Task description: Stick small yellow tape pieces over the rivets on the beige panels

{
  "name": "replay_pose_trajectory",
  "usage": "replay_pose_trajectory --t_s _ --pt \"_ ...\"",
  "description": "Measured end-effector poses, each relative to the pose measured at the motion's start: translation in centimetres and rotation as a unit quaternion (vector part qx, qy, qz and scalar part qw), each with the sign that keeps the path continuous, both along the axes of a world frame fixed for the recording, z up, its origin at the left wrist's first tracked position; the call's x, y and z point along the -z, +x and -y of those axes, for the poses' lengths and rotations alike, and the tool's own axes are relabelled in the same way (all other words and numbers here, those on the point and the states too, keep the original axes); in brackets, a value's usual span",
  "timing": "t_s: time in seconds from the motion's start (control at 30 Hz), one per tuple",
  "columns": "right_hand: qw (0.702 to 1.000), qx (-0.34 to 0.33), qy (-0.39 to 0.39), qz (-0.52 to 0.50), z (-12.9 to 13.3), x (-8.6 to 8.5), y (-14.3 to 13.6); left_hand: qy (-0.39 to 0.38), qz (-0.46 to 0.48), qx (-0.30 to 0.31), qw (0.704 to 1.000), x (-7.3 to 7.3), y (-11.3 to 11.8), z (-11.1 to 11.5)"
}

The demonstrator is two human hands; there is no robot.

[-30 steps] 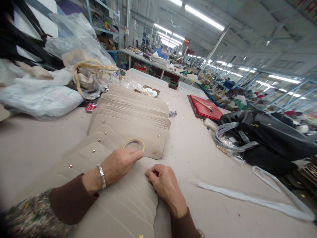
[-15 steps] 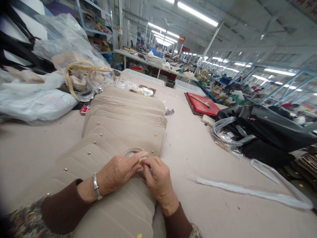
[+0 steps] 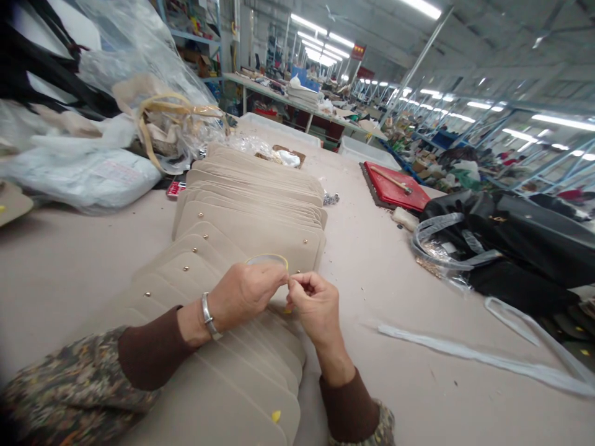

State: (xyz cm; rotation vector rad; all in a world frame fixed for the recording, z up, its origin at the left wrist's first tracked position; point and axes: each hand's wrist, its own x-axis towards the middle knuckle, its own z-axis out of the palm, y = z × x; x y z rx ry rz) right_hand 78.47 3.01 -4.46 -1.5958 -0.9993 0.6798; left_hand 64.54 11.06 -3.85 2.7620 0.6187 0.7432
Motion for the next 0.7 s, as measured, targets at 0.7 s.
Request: replay_pose_trajectory --t_s 0.7 --pt "0.997 0.001 -0.063 0.035 0.9 2.2 1.6 0.077 0.05 -0.032 0.995 0.3 -0.4 -0.8"
